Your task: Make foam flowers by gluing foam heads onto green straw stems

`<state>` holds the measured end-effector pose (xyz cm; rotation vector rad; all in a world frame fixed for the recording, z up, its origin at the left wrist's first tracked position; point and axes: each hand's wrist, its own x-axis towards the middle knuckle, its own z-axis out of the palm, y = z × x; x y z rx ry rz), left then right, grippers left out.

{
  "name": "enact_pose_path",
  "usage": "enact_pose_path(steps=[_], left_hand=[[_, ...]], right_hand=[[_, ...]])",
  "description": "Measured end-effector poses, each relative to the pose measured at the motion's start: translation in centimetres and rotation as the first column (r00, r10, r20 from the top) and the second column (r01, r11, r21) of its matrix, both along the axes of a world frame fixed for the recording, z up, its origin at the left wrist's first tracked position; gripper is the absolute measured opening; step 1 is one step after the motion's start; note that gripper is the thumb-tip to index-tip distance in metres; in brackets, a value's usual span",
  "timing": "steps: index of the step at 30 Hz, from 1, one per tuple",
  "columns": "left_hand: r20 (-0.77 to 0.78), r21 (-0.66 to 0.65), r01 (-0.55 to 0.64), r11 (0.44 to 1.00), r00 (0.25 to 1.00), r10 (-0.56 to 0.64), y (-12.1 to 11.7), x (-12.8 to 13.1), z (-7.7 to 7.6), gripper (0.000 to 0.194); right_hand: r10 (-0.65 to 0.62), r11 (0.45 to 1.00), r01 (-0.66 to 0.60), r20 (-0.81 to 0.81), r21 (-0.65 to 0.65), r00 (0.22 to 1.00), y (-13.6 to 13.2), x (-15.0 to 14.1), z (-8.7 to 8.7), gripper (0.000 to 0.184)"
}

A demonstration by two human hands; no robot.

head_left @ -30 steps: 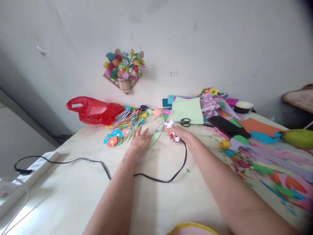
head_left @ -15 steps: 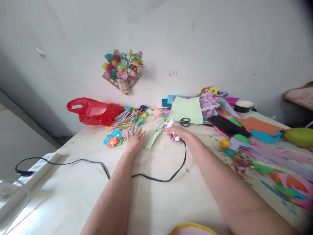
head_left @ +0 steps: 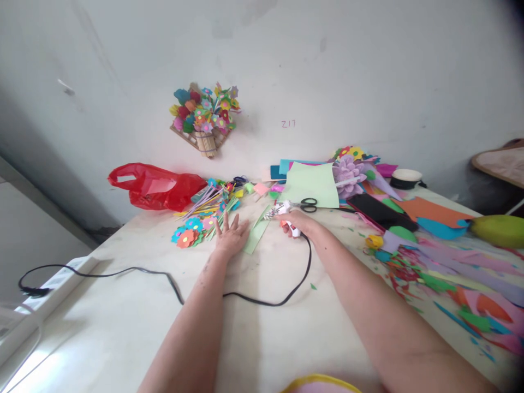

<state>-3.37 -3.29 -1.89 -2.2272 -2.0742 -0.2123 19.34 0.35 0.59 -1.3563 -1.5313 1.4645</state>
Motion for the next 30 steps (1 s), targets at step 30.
enact_pose_path(steps=[30], left_hand=[[-0.095,0.131,0.248,0.960,0.967,-0.237,-1.3,2.0,0.6,0.055]], right_hand=[[-0.001,1.000,0.001,-0.020,-0.011,1.000,0.2,0.1,-0.3,0.033]])
